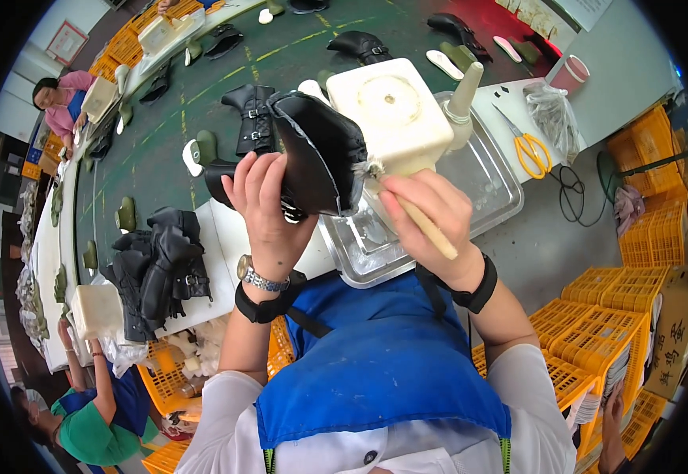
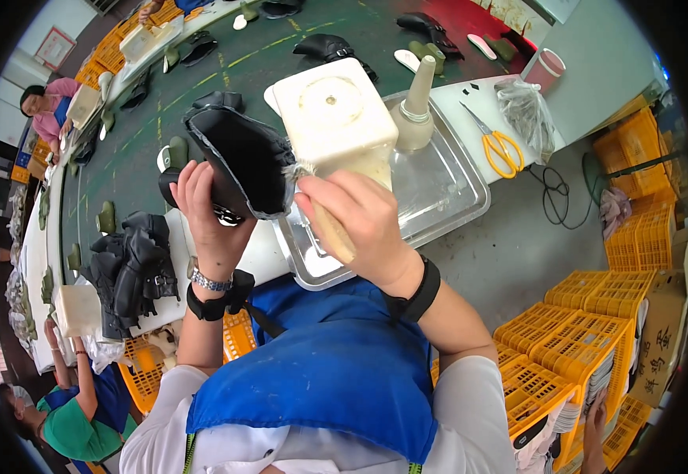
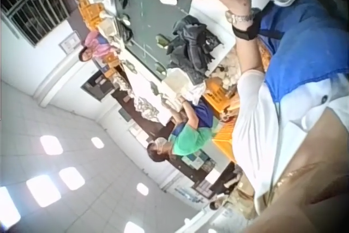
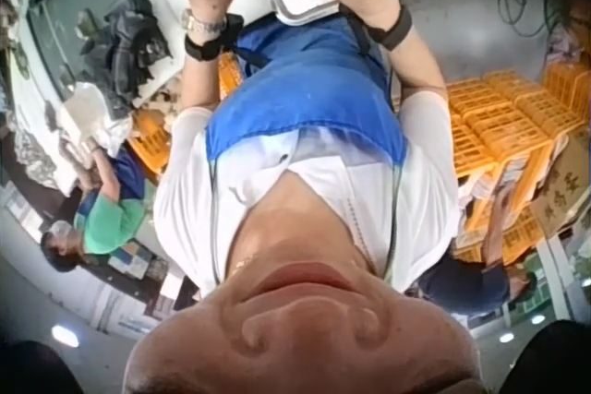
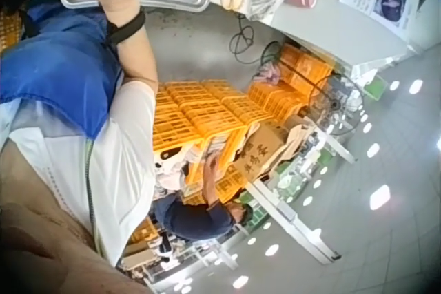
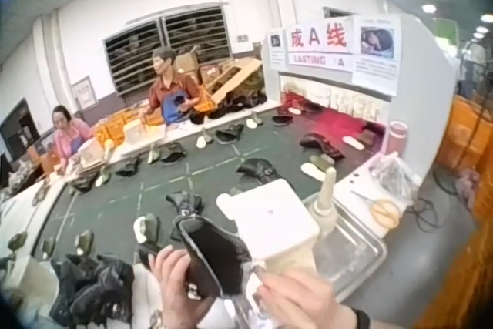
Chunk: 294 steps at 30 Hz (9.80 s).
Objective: The person is applying glue to the edges of shoe uppers and placing them onto a conveyor belt for further processing.
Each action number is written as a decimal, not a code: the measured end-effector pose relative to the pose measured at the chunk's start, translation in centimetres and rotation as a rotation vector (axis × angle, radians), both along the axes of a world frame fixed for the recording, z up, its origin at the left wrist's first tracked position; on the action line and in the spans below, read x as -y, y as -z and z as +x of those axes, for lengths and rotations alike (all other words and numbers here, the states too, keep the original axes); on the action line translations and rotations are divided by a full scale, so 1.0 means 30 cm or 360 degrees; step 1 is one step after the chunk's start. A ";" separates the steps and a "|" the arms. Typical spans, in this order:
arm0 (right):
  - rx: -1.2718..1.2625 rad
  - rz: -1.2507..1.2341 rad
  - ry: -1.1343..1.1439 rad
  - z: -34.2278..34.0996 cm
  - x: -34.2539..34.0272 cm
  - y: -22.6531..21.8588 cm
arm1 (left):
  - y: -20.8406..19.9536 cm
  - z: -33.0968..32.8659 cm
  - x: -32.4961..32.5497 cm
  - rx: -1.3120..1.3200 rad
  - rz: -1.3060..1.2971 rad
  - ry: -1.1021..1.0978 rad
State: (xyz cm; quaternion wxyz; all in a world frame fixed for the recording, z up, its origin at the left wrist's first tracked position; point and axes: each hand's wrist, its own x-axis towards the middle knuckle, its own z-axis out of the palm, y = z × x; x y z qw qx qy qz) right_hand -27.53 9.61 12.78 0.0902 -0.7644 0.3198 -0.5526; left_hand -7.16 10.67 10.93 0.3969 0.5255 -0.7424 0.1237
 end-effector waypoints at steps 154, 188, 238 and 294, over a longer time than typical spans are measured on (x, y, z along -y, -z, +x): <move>-0.0119 0.1213 0.0170 -0.211 -0.013 0.233 | 0.045 0.250 -0.110 -0.1807 0.2047 0.1036; -0.0140 0.1287 0.0204 -0.282 -0.019 0.133 | 0.108 0.179 -0.068 -0.2235 0.2521 0.1687; -0.0105 0.0540 -0.0150 -0.040 0.057 -0.027 | -0.019 0.003 -0.157 -0.0194 0.0811 0.0698; 0.1536 0.1232 -0.0076 -0.178 0.002 -0.028 | 0.042 0.137 -0.073 -0.3475 0.1344 0.1922</move>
